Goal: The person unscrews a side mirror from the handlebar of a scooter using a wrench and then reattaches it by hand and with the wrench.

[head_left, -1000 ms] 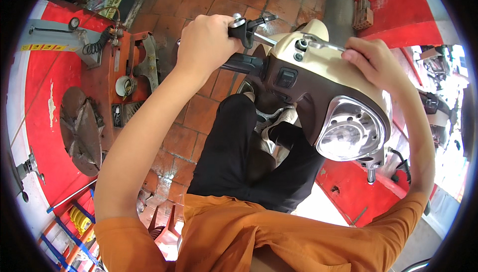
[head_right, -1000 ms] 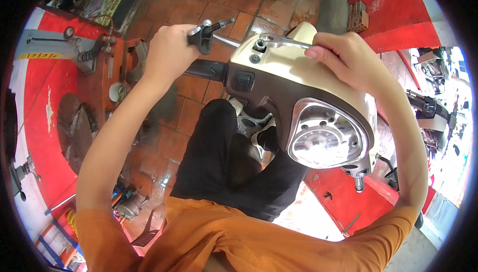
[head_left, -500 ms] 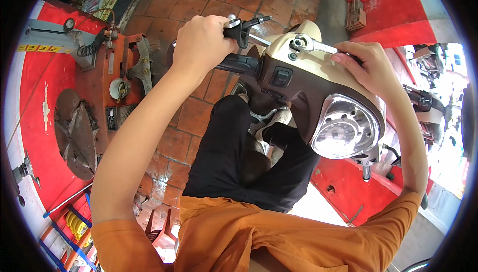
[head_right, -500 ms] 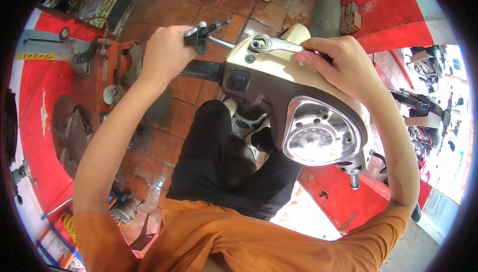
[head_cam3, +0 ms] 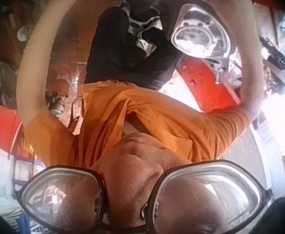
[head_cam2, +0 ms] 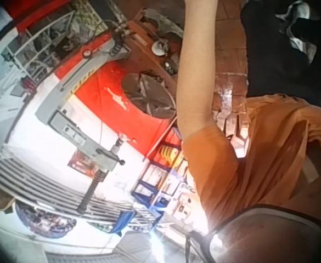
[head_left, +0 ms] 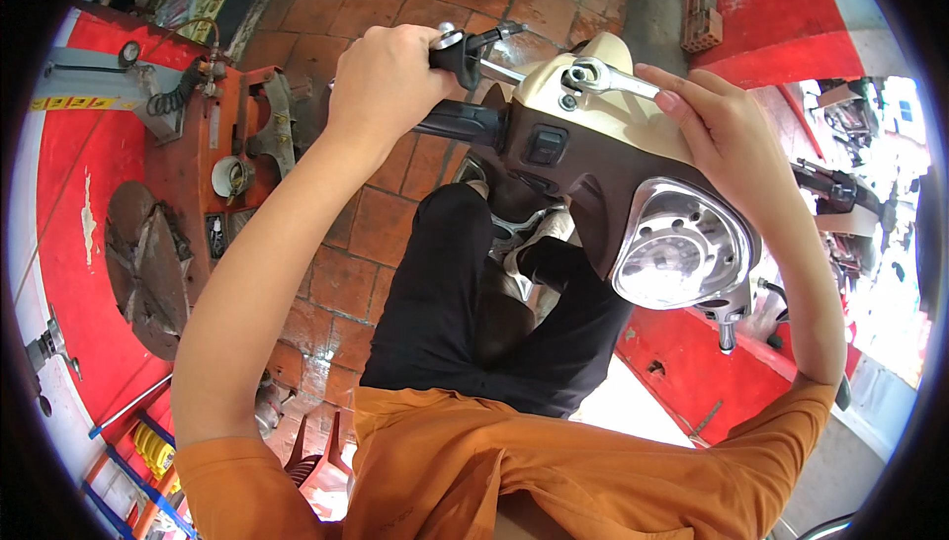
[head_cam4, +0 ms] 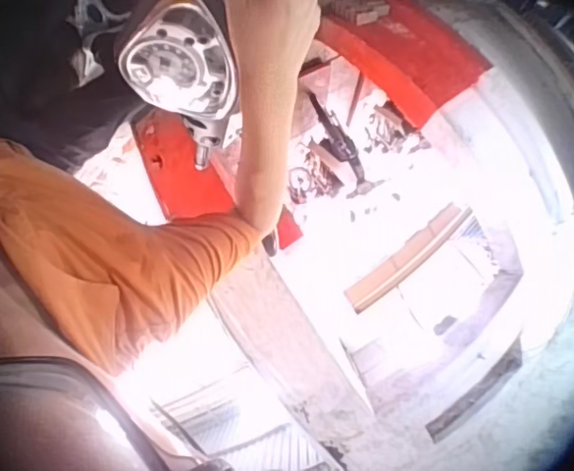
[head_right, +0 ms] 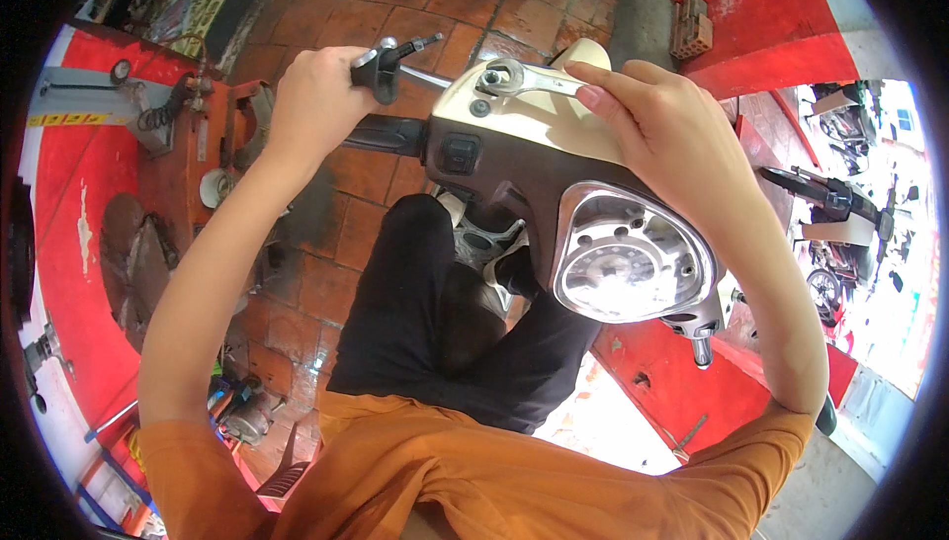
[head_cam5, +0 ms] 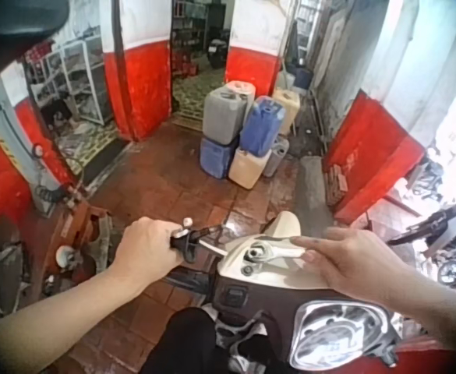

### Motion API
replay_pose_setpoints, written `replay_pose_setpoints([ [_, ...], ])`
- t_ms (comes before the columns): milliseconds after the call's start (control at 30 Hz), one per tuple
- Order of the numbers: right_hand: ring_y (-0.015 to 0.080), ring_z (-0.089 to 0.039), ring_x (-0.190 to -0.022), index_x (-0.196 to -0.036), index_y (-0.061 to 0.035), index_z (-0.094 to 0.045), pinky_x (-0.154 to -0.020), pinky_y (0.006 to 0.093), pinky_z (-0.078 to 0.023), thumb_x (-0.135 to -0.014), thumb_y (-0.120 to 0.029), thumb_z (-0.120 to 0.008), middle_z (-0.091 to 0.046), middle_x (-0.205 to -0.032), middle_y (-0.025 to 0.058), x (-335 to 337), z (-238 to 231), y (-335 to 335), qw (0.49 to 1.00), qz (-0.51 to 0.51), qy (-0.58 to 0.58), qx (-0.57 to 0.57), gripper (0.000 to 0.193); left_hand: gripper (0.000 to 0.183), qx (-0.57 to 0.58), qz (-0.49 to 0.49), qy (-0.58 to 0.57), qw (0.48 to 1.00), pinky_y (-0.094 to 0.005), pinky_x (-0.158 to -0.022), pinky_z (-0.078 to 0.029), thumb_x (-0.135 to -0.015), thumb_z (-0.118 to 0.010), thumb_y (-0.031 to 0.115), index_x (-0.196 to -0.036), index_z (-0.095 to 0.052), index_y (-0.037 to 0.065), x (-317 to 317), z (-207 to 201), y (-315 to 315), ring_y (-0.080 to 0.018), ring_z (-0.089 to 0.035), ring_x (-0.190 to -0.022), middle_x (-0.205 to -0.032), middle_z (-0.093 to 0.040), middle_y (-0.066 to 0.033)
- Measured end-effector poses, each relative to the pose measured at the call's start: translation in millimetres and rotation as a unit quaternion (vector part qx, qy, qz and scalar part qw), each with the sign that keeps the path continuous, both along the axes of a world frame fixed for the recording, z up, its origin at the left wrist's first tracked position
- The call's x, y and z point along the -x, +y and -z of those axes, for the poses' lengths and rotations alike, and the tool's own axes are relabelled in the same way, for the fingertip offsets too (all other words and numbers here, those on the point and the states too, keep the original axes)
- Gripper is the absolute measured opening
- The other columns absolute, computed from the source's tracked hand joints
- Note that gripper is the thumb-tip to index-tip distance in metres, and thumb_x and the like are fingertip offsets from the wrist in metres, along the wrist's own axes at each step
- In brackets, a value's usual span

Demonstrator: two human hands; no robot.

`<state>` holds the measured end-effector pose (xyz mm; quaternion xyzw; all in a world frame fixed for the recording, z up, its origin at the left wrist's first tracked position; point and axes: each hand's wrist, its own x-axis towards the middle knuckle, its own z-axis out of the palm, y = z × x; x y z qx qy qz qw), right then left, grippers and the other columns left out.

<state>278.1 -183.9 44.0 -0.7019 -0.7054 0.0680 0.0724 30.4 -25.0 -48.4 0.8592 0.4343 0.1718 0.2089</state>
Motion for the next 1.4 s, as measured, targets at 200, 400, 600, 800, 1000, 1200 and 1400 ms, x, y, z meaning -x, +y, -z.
replay_pose_setpoints([
  [200, 0.0347, -0.060, -0.065, -0.112, -0.0092, -0.070, -0.061, 0.0429, -0.047, -0.097, -0.026, -0.055, -0.061, -0.072, 0.0153, 4, 7, -5, 0.999, 0.004, -0.001, -0.038, 0.027, 0.019, 0.017, -0.008, 0.013, 1.000, -0.0428, -0.064, -0.049, -0.066, -0.070, 0.012, -0.084, -0.073, 0.007, 0, -3, -1, -0.0380, -0.063, -0.067, -0.067, -0.063, -0.0184],
  [400, 0.0353, -0.060, -0.062, -0.113, -0.0056, -0.068, -0.061, 0.0418, -0.047, -0.096, -0.024, -0.056, -0.063, -0.071, 0.0174, -31, 4, 18, 0.988, -0.083, 0.095, 0.093, 0.028, 0.019, 0.005, -0.005, 0.044, 0.999, -0.0434, -0.070, -0.054, -0.072, -0.072, 0.020, -0.088, -0.075, 0.010, -1, -2, 1, -0.0348, -0.068, -0.073, -0.074, -0.068, -0.0164],
  [600, 0.0357, -0.062, -0.068, -0.113, -0.0059, -0.068, -0.064, 0.0428, -0.048, -0.095, -0.022, -0.057, -0.064, -0.075, 0.0179, -23, 11, 11, 0.991, -0.116, 0.060, 0.002, 0.027, 0.019, 0.006, 0.004, 0.032, 0.999, -0.0437, -0.070, -0.054, -0.072, -0.070, 0.019, -0.089, -0.075, 0.010, 0, 1, 1, -0.0353, -0.068, -0.073, -0.073, -0.068, -0.0165],
  [800, 0.0361, -0.062, -0.071, -0.103, -0.0052, -0.070, -0.066, 0.0436, -0.049, -0.094, -0.025, -0.057, -0.065, -0.080, 0.0173, 11, 1, 1, 0.999, -0.015, -0.008, -0.039, 0.026, 0.020, -0.004, -0.003, 0.040, 0.999, -0.0436, -0.069, -0.054, -0.073, -0.071, 0.020, -0.089, -0.075, 0.009, 2, 2, 1, -0.0355, -0.068, -0.073, -0.072, -0.068, -0.0166],
  [1000, 0.0319, -0.057, -0.059, -0.086, -0.0011, -0.071, -0.059, 0.0405, -0.046, -0.095, -0.032, -0.057, -0.059, -0.064, 0.0141, -18, 13, 13, 0.997, -0.017, 0.077, -0.017, 0.035, 0.021, -0.009, -0.002, 0.034, 0.999, -0.0441, -0.070, -0.054, -0.073, -0.071, 0.021, -0.089, -0.074, 0.009, -2, 1, 2, -0.0352, -0.068, -0.073, -0.073, -0.068, -0.0168],
  [1200, 0.0288, -0.053, -0.053, -0.075, 0.0009, -0.068, -0.056, 0.0372, -0.043, -0.098, -0.040, -0.054, -0.053, -0.055, 0.0130, -31, 19, 25, 0.993, -0.053, 0.100, 0.035, 0.050, 0.022, 0.002, -0.013, 0.029, 1.000, -0.0438, -0.069, -0.054, -0.072, -0.070, 0.021, -0.090, -0.074, 0.009, 0, 1, 2, -0.0350, -0.068, -0.073, -0.072, -0.068, -0.0164],
  [1400, 0.0359, -0.056, -0.058, -0.085, -0.0014, -0.066, -0.058, 0.0434, -0.043, -0.099, -0.039, -0.051, -0.056, -0.060, 0.0168, -10, 19, 11, 0.997, -0.036, 0.060, -0.046, 0.043, 0.026, 0.005, -0.007, 0.036, 0.999, -0.0438, -0.070, -0.054, -0.071, -0.070, 0.021, -0.094, -0.075, 0.009, 0, 2, 3, -0.0348, -0.068, -0.073, -0.073, -0.068, -0.0165],
])
